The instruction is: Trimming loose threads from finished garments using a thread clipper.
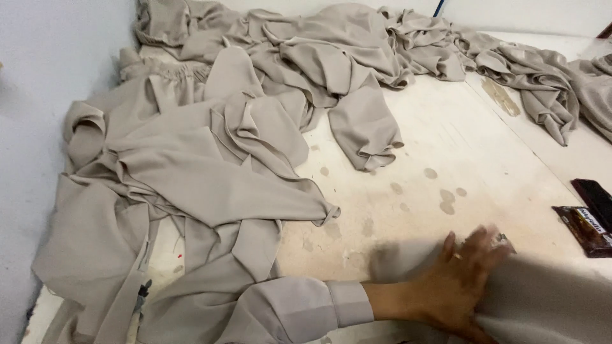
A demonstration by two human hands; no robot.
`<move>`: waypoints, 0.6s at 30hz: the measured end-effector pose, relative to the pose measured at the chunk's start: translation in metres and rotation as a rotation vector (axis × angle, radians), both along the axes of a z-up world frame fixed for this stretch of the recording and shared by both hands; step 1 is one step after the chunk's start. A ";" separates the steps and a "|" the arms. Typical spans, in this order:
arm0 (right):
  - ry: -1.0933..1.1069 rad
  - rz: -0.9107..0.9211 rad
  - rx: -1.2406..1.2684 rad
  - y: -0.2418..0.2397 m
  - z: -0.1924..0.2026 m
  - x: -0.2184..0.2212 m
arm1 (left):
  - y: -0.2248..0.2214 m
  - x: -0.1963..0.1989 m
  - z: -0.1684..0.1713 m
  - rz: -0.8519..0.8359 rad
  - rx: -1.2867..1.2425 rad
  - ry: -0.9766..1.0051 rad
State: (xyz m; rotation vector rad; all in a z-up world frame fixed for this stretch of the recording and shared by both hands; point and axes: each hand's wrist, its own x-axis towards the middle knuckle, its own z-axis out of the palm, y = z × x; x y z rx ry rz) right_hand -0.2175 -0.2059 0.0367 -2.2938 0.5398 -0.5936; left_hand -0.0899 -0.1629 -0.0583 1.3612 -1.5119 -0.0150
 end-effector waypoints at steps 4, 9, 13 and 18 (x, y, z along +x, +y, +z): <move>0.093 0.010 -0.126 0.005 0.090 0.085 | -0.004 0.015 0.014 -0.449 0.619 -0.038; 0.098 0.076 -0.312 0.002 0.167 0.208 | 0.062 0.068 0.099 -0.384 0.846 -0.046; 0.094 0.036 -0.402 -0.053 0.146 0.280 | 0.156 0.109 0.162 -0.098 0.639 0.206; 0.057 0.120 -0.335 -0.125 0.033 0.372 | 0.163 0.211 0.075 1.062 0.727 0.035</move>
